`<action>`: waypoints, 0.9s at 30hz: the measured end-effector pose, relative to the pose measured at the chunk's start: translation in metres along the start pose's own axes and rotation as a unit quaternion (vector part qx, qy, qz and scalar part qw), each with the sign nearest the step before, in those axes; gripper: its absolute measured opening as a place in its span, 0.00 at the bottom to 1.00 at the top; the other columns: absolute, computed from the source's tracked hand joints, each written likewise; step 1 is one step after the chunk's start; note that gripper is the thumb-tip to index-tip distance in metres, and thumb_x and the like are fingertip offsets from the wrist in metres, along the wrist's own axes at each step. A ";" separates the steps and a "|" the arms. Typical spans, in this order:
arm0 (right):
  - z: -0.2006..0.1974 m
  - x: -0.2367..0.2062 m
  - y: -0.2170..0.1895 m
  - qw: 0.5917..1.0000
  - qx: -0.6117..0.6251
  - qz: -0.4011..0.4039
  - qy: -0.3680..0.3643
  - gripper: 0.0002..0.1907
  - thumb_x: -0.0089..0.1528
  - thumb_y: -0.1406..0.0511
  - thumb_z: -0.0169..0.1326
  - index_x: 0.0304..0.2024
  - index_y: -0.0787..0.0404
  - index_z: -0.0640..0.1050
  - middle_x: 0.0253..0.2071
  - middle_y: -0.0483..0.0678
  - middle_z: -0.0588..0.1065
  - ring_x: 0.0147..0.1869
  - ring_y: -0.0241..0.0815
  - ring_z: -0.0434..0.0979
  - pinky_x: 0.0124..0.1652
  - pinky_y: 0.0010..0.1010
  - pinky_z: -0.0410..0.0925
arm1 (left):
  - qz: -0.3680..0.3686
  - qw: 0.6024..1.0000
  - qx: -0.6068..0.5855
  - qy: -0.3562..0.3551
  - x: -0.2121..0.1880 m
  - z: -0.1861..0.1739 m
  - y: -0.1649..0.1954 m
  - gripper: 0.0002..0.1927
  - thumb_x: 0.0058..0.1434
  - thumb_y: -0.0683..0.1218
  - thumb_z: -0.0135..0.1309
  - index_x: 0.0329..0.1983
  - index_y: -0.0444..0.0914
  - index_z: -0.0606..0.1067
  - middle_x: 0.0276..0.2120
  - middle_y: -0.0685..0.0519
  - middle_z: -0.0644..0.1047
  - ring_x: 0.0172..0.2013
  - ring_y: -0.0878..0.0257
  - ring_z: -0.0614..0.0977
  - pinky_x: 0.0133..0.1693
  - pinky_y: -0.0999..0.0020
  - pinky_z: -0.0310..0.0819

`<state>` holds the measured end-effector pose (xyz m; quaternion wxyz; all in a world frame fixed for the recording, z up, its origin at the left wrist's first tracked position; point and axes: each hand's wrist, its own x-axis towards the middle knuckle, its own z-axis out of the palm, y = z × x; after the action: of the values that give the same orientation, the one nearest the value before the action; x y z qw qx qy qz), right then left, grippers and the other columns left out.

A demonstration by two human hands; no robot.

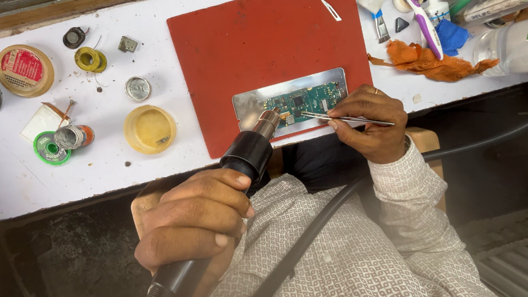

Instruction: The person applies flux to a circuit board with a brush, then uses a hot air rework station and tweezers to heat and reposition small components on the board. The person continues to apply heat and adjust components across multiple areas of the board.

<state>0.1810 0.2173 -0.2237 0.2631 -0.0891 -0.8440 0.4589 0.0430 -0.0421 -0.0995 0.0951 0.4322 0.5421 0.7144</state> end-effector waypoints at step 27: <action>-0.003 -0.016 0.004 0.991 0.125 0.026 0.044 0.08 0.62 0.74 0.62 0.43 0.69 0.78 0.40 0.54 0.78 0.40 0.40 0.79 0.42 0.25 0.71 | 0.036 0.988 -0.145 -0.029 -0.007 -0.004 -0.028 0.07 0.67 0.42 0.55 0.36 0.38 0.68 0.26 0.48 0.77 0.29 0.56 0.83 0.46 0.50 0.86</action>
<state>0.1953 0.2153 -0.2310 0.2974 -0.0971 -0.7648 0.5632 0.0354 -0.0381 -0.1272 0.1470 0.4534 0.4136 0.7757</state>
